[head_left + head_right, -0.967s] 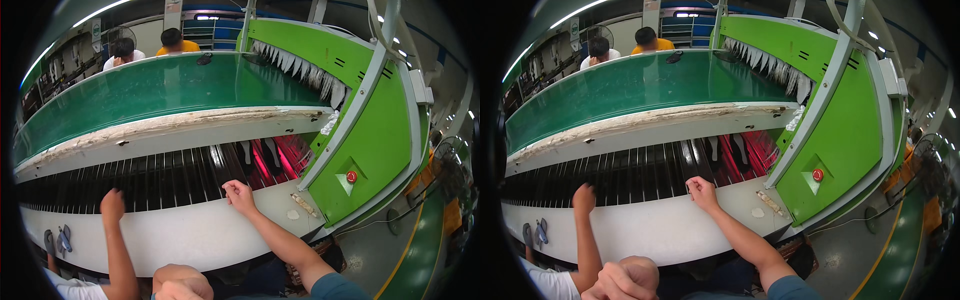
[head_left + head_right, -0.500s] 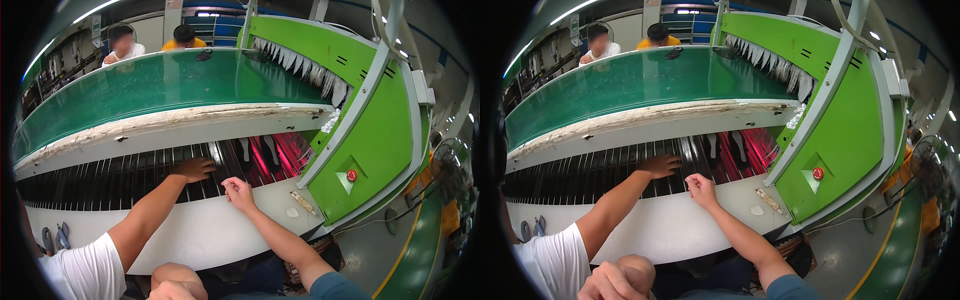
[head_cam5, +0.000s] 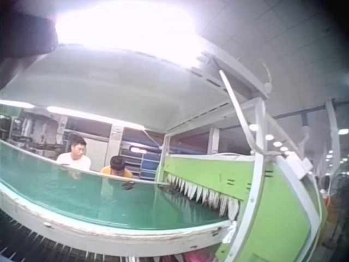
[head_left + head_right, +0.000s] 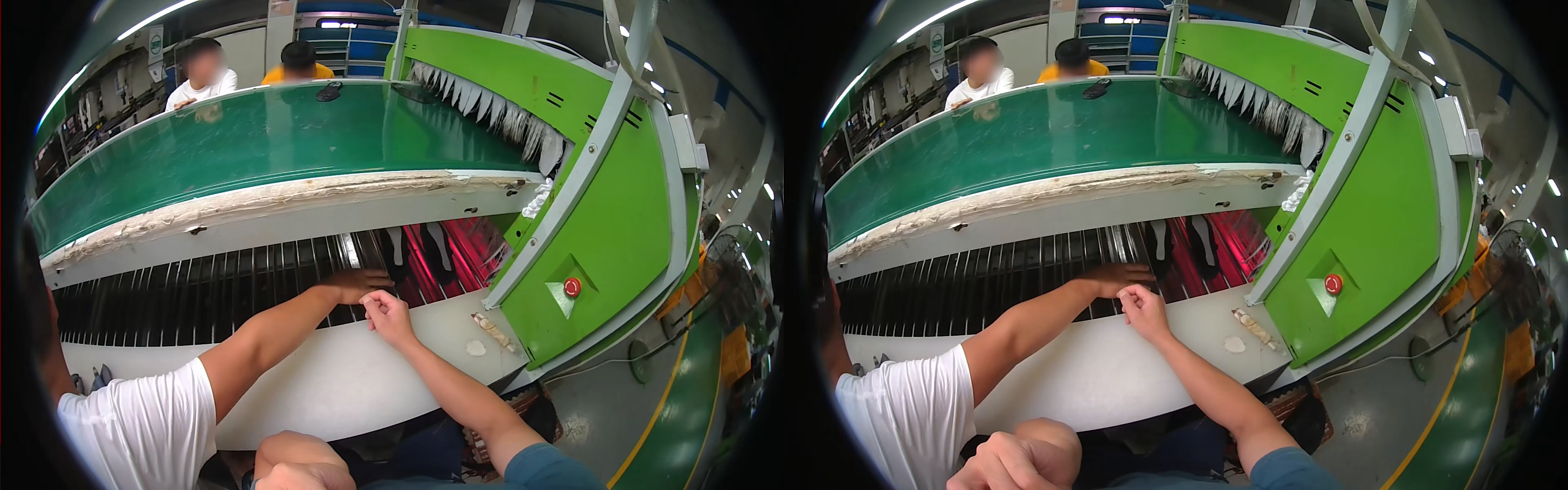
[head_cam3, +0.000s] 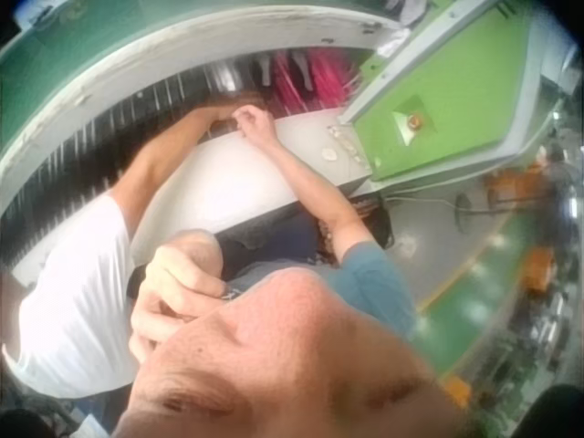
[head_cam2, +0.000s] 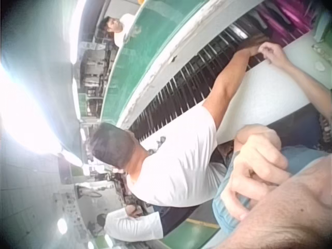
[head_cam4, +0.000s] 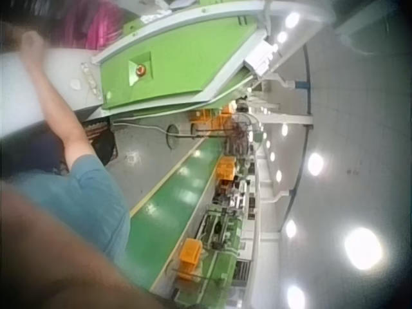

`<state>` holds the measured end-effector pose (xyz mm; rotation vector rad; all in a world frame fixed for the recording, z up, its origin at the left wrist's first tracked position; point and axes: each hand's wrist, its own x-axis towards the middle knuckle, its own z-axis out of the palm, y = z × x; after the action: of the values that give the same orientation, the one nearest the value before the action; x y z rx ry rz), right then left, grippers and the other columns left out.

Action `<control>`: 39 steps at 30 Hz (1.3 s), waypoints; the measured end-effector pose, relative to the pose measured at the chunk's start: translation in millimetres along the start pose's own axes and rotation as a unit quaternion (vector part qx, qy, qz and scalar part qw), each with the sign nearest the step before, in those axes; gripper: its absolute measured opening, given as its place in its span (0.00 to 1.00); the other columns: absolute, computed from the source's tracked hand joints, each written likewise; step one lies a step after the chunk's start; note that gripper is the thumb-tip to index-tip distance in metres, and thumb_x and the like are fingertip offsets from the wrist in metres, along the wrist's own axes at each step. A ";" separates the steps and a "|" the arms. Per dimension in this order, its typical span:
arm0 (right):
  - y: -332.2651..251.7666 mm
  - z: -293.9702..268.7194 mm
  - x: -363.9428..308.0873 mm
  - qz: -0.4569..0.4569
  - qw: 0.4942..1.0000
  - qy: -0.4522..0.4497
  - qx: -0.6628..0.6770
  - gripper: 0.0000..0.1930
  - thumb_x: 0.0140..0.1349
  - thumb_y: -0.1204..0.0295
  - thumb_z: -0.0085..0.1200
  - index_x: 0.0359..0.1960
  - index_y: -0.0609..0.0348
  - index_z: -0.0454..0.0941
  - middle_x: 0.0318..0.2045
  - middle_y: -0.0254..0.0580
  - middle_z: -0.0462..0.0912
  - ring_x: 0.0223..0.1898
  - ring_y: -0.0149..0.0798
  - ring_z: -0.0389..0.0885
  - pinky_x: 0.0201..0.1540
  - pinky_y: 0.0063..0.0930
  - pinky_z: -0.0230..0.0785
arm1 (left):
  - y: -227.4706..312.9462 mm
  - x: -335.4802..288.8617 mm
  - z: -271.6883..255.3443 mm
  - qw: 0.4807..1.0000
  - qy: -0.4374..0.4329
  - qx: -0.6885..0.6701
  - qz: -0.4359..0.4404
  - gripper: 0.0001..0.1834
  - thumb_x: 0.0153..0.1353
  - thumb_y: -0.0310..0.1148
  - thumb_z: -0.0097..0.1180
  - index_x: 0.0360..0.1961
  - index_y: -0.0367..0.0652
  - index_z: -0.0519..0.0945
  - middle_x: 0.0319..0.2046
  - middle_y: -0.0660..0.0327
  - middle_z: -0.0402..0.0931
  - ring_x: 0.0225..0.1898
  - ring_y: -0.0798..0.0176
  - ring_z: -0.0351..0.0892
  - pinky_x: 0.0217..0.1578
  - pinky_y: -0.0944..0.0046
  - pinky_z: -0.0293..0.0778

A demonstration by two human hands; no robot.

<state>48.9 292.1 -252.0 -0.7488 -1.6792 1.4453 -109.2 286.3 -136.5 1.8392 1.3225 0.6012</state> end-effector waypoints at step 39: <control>-73.5 -18.8 -16.6 -0.200 0.977 0.050 0.061 0.10 0.81 0.69 0.55 0.46 0.64 0.83 0.32 0.37 0.84 0.22 0.23 0.78 0.23 0.21 0.71 | 0.7 28.1 16.0 1.000 -0.004 0.029 -0.011 0.14 0.71 0.29 0.65 0.57 0.53 0.85 0.53 0.68 0.85 0.54 0.70 0.83 0.55 0.66 0.75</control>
<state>77.6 274.9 -181.9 -0.3806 -1.5412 1.1929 -87.2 307.5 -147.1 1.8689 1.3661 0.5501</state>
